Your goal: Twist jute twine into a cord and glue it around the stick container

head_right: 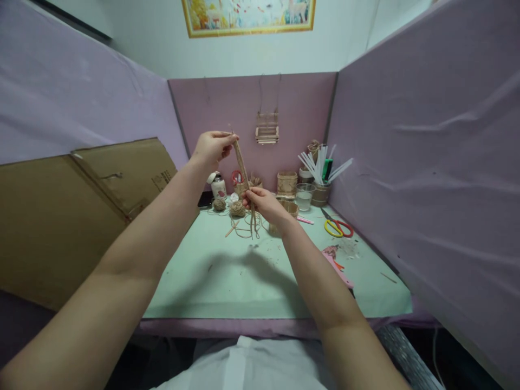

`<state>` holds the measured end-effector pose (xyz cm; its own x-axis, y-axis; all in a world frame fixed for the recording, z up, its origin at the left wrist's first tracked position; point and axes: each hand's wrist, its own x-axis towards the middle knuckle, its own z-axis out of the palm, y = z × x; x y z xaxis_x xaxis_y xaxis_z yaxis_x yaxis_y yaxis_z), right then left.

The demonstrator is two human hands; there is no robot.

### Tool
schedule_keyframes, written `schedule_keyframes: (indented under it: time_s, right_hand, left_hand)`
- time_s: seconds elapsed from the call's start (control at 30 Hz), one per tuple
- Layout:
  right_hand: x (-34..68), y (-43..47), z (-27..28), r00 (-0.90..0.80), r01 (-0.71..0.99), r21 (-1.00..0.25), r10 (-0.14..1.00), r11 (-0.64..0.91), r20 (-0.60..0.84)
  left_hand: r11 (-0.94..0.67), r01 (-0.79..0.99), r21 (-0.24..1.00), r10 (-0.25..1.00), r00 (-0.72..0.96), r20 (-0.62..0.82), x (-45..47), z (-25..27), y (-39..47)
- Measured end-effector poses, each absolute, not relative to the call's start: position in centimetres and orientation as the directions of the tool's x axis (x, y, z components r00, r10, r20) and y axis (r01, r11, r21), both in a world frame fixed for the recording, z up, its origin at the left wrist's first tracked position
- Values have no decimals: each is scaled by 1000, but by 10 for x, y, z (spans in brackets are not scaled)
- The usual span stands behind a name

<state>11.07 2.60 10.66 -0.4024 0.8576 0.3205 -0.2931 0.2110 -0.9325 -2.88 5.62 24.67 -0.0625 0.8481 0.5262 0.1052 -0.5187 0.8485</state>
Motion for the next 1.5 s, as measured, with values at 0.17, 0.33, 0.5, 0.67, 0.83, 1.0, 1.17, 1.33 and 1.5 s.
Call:
schedule_keyframes:
  time_s: [0.17,0.33,0.5,0.67,0.83,1.0,1.17,1.33,1.5]
  right_hand:
    - [105,29,95,-407,-281,-941,864,191,297]
    - [98,31,81,-431,-234,-960,868,156,246]
    - [90,29,69,-462,-188,-973,863,131,205]
    - [85,30,59,-509,-151,-980,839,133,192]
    - [84,31,49,-561,-151,-977,800,153,212]
    - [86,25,47,-609,-114,-983,771,146,185]
    - [89,17,48,-602,-124,-985,780,123,173]
    - [98,9,40,-552,-156,-980,812,125,192]
    - [107,1,38,-491,-111,-981,850,156,191]
  left_hand:
    - [-523,112,845,834,-140,534,-36,269,62]
    - [-527,122,841,823,-172,541,-49,284,66]
    - [-506,116,855,829,-208,519,-64,293,71]
    - [-495,101,863,834,-224,504,-75,295,70]
    - [-474,28,880,846,-263,464,-82,292,74]
    - [-443,19,896,857,-285,430,-92,292,81]
    - [-384,1,923,886,-281,369,-106,291,90]
    - [-315,-17,949,892,-345,290,-125,278,101]
    - [-277,1,961,912,-316,264,-136,265,108]
